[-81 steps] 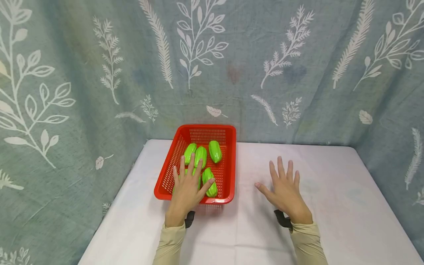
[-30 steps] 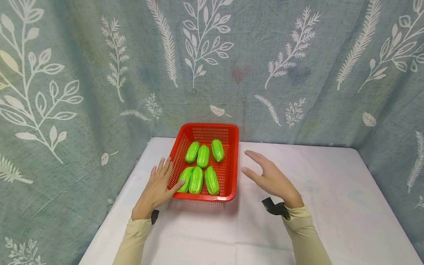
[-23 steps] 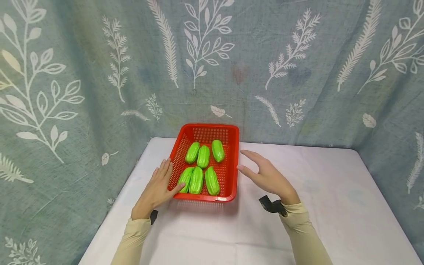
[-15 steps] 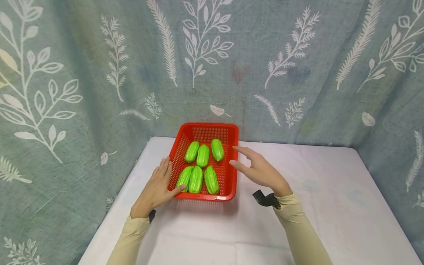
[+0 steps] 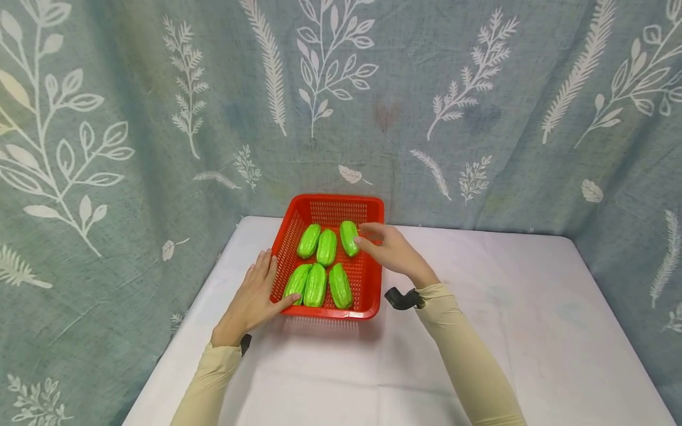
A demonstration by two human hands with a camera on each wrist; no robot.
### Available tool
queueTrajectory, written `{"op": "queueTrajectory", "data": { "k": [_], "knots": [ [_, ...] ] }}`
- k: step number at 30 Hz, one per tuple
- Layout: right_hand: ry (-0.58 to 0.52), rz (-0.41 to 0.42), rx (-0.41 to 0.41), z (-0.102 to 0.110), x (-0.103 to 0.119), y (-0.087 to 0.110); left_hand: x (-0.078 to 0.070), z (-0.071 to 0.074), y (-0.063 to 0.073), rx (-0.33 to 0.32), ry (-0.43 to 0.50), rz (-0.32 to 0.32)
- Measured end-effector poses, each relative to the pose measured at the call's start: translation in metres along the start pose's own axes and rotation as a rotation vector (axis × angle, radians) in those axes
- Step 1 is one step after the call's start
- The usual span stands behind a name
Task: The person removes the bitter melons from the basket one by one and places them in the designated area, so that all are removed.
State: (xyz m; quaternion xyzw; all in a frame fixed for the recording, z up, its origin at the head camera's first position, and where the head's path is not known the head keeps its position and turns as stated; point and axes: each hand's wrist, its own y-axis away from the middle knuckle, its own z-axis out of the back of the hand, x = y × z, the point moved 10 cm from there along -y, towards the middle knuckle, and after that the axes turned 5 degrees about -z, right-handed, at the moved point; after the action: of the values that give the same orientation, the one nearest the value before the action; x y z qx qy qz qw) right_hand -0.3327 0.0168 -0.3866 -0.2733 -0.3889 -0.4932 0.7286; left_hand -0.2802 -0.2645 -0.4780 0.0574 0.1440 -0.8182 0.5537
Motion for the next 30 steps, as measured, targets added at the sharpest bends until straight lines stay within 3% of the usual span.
{"op": "queueTrajectory", "data": {
  "k": [14,21,27,30],
  "knots": [
    [-0.021,-0.108,-0.095,-0.006,-0.012,-0.048,0.001,0.0,0.001,0.005,0.026,0.013],
    [-0.06,-0.151,-0.148,-0.012,-0.031,-0.069,0.001,0.003,0.001,-0.009,0.027,0.021],
    [-0.065,-0.225,-0.152,-0.021,-0.053,-0.076,-0.003,0.003,0.003,-0.003,0.054,0.019],
    [-0.051,-0.223,-0.147,-0.025,-0.055,-0.079,-0.003,0.004,0.003,-0.01,0.041,0.014]
  ]
}}
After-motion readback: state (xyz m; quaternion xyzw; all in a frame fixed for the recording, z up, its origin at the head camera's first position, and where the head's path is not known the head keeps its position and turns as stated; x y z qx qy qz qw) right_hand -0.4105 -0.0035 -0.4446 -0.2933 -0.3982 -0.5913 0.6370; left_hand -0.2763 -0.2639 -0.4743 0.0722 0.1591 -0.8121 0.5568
